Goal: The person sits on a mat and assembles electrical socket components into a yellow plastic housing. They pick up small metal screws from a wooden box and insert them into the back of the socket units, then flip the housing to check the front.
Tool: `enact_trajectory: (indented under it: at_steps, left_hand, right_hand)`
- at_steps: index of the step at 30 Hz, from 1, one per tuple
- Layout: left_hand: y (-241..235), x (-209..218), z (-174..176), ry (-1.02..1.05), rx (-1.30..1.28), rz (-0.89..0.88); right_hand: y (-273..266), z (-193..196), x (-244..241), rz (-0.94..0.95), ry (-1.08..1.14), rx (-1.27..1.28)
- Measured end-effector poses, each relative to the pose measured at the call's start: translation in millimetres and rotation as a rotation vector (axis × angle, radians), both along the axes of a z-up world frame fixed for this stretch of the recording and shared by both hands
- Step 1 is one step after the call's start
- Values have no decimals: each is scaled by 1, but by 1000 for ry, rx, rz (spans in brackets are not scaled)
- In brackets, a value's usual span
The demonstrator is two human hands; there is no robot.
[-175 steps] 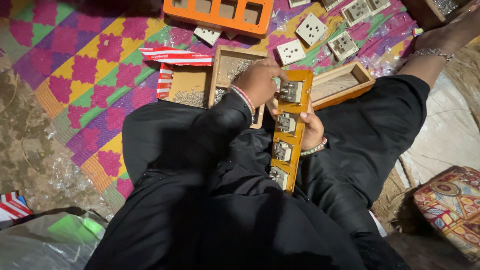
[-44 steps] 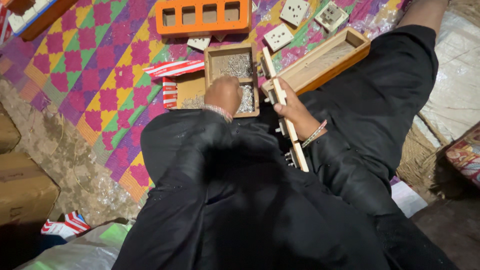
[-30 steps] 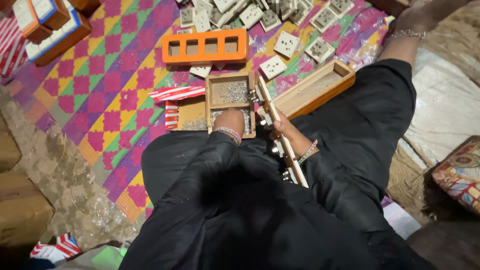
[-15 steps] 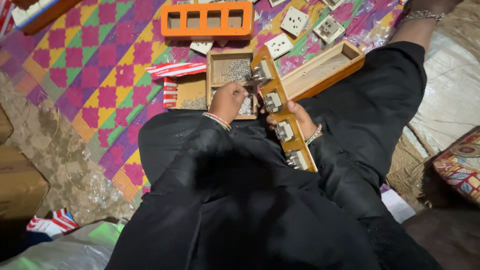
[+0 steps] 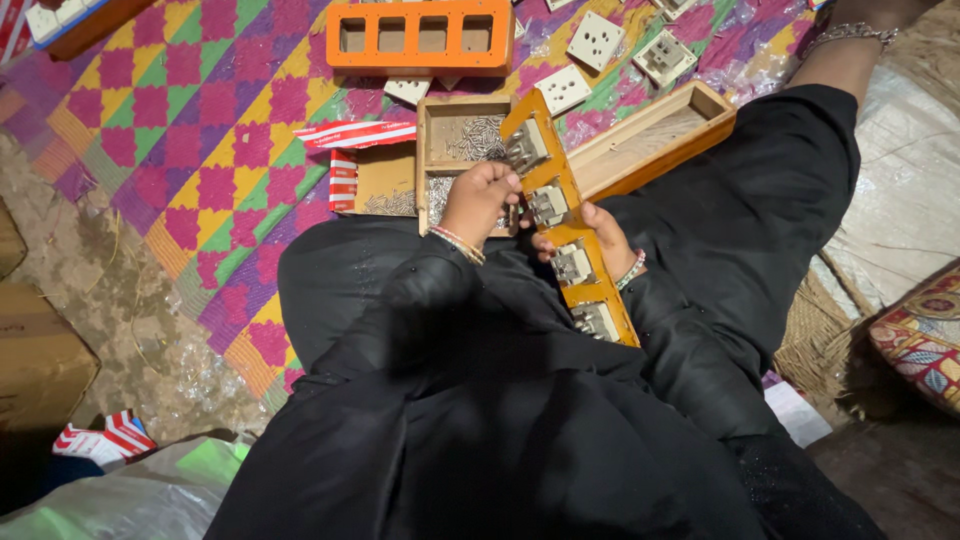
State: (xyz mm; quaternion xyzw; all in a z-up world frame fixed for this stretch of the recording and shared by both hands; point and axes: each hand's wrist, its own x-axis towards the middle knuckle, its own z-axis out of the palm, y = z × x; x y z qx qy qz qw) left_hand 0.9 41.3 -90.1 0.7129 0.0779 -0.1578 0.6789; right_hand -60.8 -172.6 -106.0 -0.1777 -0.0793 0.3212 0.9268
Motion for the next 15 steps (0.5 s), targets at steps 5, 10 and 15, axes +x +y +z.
enact_trajectory:
  at_steps: [5,10,15]
  left_hand:
    - [-1,-2,2,40,-44,25]
    - [-1,1,1,69,-19,9]
    - [3,4,0,116,-79,3]
  right_hand:
    - [1,-2,0,6,0,9]
    - [2,0,1,16,-9,12]
    - [2,1,-2,2,32,22]
